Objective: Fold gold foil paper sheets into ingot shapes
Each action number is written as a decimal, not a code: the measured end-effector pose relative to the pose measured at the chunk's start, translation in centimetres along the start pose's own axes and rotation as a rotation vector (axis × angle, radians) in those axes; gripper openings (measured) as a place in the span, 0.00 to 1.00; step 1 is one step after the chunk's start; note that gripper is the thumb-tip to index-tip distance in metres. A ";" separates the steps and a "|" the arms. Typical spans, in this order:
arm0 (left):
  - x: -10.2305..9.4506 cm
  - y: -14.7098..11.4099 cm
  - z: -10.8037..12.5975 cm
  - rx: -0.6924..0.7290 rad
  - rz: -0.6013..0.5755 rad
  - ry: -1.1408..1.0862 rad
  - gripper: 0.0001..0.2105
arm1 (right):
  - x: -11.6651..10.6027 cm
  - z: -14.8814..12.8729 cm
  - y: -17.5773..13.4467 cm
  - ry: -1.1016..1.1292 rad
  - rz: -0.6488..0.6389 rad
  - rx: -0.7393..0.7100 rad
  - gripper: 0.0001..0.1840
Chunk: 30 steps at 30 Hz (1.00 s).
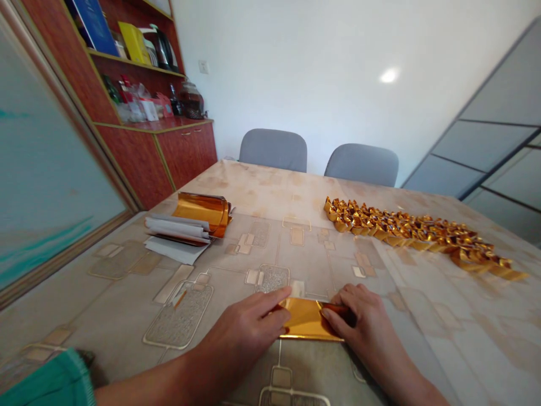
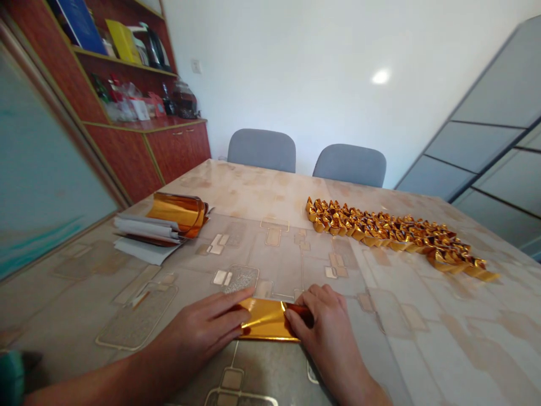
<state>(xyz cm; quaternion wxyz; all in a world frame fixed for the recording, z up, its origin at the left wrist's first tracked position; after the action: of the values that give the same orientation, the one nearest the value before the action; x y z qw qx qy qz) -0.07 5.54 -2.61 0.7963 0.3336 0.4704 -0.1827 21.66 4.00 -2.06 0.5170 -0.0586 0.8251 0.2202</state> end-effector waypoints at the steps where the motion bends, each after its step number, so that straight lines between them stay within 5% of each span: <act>1: 0.0 0.0 0.0 -0.004 -0.005 -0.004 0.07 | 0.0 0.0 0.0 0.006 0.002 0.004 0.11; 15: 0.4 0.3 -0.5 -0.020 0.013 0.081 0.09 | 0.1 0.0 0.0 -0.021 0.000 0.017 0.11; 21: -0.8 0.1 1.4 0.069 0.050 0.121 0.09 | 0.0 -0.2 0.2 -0.018 -0.022 0.007 0.11; 26: -1.2 -0.4 3.3 0.211 -0.255 -0.008 0.32 | 0.0 -0.2 0.1 -0.031 -0.008 0.004 0.11; 30: -1.1 -0.4 3.1 0.165 -0.413 -0.069 0.37 | 0.1 -0.1 0.1 -0.016 -0.027 -0.003 0.11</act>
<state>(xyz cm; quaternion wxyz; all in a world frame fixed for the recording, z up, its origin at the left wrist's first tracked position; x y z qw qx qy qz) 1.04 3.04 -0.77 0.7274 0.2877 0.4849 -0.3911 21.48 4.03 -2.07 0.5262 -0.0686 0.8199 0.2149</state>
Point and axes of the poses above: each hand's wrist, its own y-axis towards the middle knuckle, its own x-axis out of the palm, z = x × y, the point moved 4 cm from there along y, towards the middle knuckle, and after that the axes turned 12 degrees about -x, right-handed, at the moved point
